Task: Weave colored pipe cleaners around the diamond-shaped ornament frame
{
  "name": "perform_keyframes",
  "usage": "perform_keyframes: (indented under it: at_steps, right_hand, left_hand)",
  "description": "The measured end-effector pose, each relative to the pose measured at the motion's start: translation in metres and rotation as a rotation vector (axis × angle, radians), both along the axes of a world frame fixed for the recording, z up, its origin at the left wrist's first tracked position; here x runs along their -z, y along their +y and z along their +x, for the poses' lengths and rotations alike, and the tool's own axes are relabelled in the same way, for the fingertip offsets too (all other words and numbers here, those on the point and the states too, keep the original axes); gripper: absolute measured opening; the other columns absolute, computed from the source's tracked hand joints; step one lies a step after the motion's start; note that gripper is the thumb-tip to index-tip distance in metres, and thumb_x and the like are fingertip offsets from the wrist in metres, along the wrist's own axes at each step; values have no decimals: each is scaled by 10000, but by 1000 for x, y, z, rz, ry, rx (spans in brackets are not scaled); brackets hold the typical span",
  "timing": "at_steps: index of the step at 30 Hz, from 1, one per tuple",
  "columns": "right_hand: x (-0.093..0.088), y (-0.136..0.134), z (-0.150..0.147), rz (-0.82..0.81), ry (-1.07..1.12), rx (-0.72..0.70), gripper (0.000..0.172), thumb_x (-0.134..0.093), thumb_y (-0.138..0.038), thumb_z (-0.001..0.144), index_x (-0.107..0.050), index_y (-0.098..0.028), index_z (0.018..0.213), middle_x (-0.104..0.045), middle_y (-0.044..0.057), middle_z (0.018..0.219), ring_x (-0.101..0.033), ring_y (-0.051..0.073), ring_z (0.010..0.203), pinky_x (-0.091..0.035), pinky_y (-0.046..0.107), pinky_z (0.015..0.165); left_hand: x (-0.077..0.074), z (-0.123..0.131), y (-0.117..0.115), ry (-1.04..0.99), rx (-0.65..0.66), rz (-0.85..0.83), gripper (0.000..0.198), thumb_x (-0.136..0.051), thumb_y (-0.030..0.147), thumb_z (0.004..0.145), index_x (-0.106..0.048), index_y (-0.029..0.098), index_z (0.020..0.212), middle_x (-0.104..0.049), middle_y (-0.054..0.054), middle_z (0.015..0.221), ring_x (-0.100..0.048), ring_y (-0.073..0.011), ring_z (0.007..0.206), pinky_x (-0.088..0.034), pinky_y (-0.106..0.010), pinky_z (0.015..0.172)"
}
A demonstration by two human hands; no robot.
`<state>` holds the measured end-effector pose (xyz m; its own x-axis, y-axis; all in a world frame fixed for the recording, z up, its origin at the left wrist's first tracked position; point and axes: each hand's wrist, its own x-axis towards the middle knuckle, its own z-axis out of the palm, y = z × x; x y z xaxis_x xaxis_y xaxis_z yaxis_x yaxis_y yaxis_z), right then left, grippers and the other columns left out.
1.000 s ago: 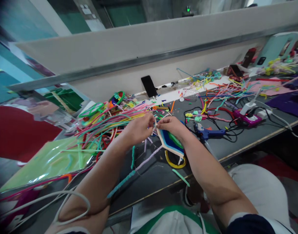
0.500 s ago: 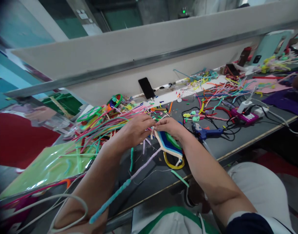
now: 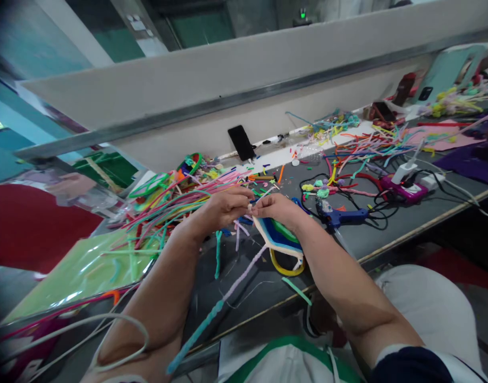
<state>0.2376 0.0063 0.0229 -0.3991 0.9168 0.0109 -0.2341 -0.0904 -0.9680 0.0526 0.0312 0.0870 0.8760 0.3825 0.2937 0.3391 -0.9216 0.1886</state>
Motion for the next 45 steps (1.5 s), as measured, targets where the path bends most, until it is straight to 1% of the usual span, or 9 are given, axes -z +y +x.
perform_keyframes:
  at_steps: [8,12,15,17,19,24,27,36,45]
  right_hand:
    - [2,4,-4,120,-167,120,224,-756,-309,538,-621,-138,588,-570,-40,517,-452,74,503,-333,223,533]
    - [6,4,-5,182,-287,158,212,-734,-325,572,-627,-147,615,-557,-40,515,-449,86,509,-323,229,519]
    - [5,4,-4,184,-291,183,206,-738,-324,581,-646,-147,632,-588,-28,540,-484,99,535,-344,232,533]
    - [3,3,-2,147,-228,189,207,-754,-314,567,-656,-144,633,-620,-16,569,-514,106,551,-370,237,554]
    - [0,3,0,76,-132,165,215,-767,-314,557,-656,-143,626,-646,-3,581,-543,115,550,-399,249,571]
    - [-4,1,2,-22,-18,140,246,-798,-320,537,-668,-136,636,-660,13,562,-560,121,508,-418,259,557]
    - [-5,0,3,-31,-1,163,251,-806,-311,536,-674,-133,653,-662,14,562,-558,118,496,-416,257,548]
    - [-1,4,6,-68,70,152,260,-825,-310,514,-655,-146,622,-656,5,562,-551,117,511,-418,261,564]
    - [-2,4,1,-32,-3,162,241,-800,-297,498,-637,-140,582,-589,-37,511,-466,77,493,-355,229,538]
  left_hand:
    - [14,10,2,-39,-316,-124,226,-523,254,781,-450,161,588,-447,5,600,-406,-118,594,-296,-254,566]
    - [23,13,4,-76,-536,-627,289,-549,326,713,-397,176,519,-361,40,463,-337,-85,455,-230,-240,475]
    - [31,13,8,-167,-533,-1056,275,-577,355,670,-408,182,538,-350,58,427,-309,-69,385,-219,-231,428]
    - [33,12,10,-222,-502,-1164,300,-587,396,682,-412,185,560,-342,65,427,-315,-70,371,-231,-226,412]
    - [28,11,10,-231,-484,-1056,316,-559,441,743,-455,177,605,-388,52,457,-374,-84,401,-289,-226,427]
    - [0,4,-6,-293,-422,-113,193,-583,309,791,-591,155,907,-625,-75,928,-572,-194,883,-456,-328,784]
    - [-11,6,-21,-92,-325,194,174,-561,243,819,-603,168,970,-620,-103,1054,-542,-241,1044,-412,-381,902]
    - [5,21,-27,138,-325,441,196,-430,201,889,-620,175,931,-655,-83,871,-564,-240,905,-362,-405,847]
    - [14,13,-9,107,-200,322,199,-438,156,839,-622,160,764,-630,-71,740,-538,-207,763,-354,-373,796]
